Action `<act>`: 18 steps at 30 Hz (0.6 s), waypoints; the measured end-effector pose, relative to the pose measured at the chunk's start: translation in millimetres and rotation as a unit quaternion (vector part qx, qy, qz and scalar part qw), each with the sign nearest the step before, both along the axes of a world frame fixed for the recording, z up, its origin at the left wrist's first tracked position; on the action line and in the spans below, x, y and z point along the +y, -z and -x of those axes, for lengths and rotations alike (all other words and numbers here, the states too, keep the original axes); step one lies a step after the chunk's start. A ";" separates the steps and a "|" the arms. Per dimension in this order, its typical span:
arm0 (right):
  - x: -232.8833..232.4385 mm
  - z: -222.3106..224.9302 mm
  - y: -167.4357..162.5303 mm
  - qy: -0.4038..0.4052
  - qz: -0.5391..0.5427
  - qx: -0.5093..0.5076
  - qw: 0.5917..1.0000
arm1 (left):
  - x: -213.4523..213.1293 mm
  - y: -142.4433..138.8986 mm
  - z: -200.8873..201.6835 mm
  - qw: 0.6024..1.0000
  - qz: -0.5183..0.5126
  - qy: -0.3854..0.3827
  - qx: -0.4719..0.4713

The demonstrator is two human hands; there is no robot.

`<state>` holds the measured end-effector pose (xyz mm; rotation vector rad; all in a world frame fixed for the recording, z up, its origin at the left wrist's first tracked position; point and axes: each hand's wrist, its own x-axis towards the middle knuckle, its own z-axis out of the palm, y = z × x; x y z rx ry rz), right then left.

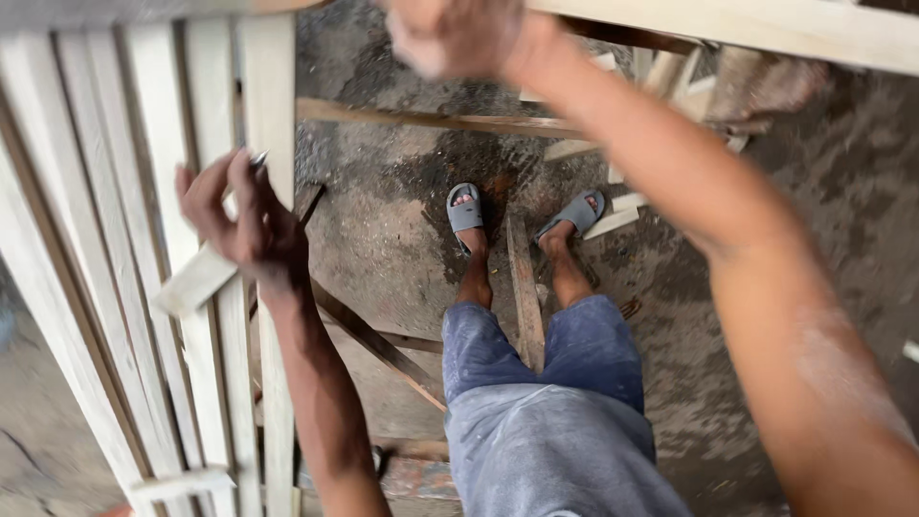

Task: The person marks a wooden plank with a pencil and then uses a hand saw to cut the plank into smaller pieces. The person repeats this process, marking and sawing another plank while standing in a workshop.

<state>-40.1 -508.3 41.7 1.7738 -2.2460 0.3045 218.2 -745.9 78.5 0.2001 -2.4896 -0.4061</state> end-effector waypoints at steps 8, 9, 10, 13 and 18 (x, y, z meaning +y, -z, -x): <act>44.5 -154.0 -61.7 0.096 0.318 -0.396 0.856 | 169.1 -33.3 36.4 0.905 -0.423 -0.018 0.035; 54.1 -161.9 -62.6 0.115 0.326 -0.447 0.825 | 189.2 -34.8 38.0 0.881 -0.470 -0.050 0.009; 63.7 -167.9 -63.3 0.127 0.332 -0.501 0.789 | 205.9 -37.3 35.9 0.853 -0.513 -0.090 -0.015; 99.2 -182.1 -58.3 0.226 0.278 -0.545 0.758 | 239.5 -36.8 21.0 0.854 -0.505 -0.104 -0.070; 178.7 -207.2 -22.6 0.305 0.183 -0.619 0.701 | 176.9 -25.7 -33.4 0.947 -0.256 -0.048 -0.189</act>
